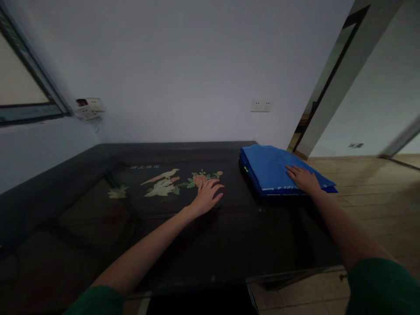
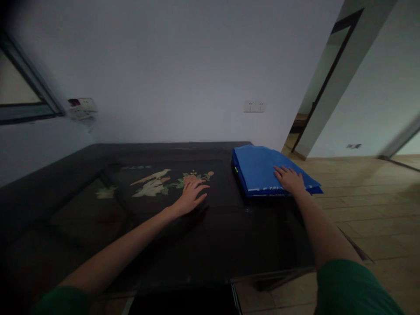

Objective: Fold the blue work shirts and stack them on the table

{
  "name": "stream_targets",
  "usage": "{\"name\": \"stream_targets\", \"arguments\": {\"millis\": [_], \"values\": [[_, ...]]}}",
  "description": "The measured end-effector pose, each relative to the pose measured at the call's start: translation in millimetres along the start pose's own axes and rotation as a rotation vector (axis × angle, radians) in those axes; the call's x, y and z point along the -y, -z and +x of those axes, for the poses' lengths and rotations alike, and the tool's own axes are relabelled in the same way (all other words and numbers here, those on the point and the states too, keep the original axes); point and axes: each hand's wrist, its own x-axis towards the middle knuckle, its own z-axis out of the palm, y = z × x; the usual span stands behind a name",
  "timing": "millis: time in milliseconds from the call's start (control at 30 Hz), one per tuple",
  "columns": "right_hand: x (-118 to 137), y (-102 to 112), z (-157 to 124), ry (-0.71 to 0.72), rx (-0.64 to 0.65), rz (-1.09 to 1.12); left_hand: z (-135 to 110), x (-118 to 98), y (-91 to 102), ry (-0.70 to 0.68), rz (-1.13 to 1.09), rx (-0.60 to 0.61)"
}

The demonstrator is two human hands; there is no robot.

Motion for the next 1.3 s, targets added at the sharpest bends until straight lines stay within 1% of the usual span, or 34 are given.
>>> {"name": "stream_targets", "arguments": {"millis": [67,133,200,233,267,300,333,367,433,467,500,533,600,700,800,933,1133,1300], "values": [[12.7,13.0,-1.4,-0.060,-0.067,-0.057,-23.8,11.7,11.6,0.065,0.009,-0.026],[38.3,29.1,-4.4,-0.088,-0.202,-0.045,-45.4,21.0,21.8,0.132,0.008,-0.057],[80.7,45.1,-10.5,-0.064,-0.315,0.051,-61.9,27.6,29.3,0.177,-0.017,-0.067],[108.4,52.1,-15.7,-0.029,-0.338,0.128,-67.7,30.0,31.7,0.191,-0.045,-0.060],[139.5,57.8,-22.7,0.024,-0.322,0.220,-72.1,31.9,33.0,0.203,-0.081,-0.050],[173.1,62.2,-31.8,0.067,-0.291,0.336,-75.4,33.3,33.4,0.214,-0.120,-0.041],[207.6,64.9,-43.0,0.125,-0.220,0.458,-78.0,34.3,33.1,0.222,-0.158,-0.030],[241.3,66.2,-55.9,0.199,-0.094,0.553,-80.4,35.0,32.1,0.224,-0.193,-0.019],[299.9,64.2,-83.6,0.325,0.155,0.648,-85.2,35.7,29.7,0.199,-0.243,0.016],[322.3,61.3,-96.3,0.374,0.238,0.688,-87.8,35.9,28.5,0.175,-0.255,0.043],[339.4,57.3,-107.2,0.399,0.291,0.728,-90.3,36.2,27.7,0.151,-0.258,0.076],[351.1,52.6,-115.8,0.412,0.324,0.766,-92.7,36.6,27.3,0.130,-0.251,0.110],[360.5,42.9,-126.2,0.417,0.351,0.832,-96.4,37.2,27.9,0.097,-0.222,0.159],[354.7,33.0,-131.6,0.453,0.341,0.918,-99.2,36.2,31.6,0.069,-0.160,0.154],[347.5,30.0,-133.2,0.508,0.343,0.975,-99.4,35.6,34.7,0.080,-0.070,0.142],[348.0,29.9,-132.3,0.525,0.347,1.010,-98.0,38.1,33.8,0.069,-0.013,0.138],[348.6,26.8,-127.9,0.555,0.320,1.017,-97.3,39.5,30.4,-0.021,0.021,0.137],[345.1,21.7,-124.0,0.532,0.294,0.952,-98.2,35.6,31.5,-0.023,0.029,0.166]]}}
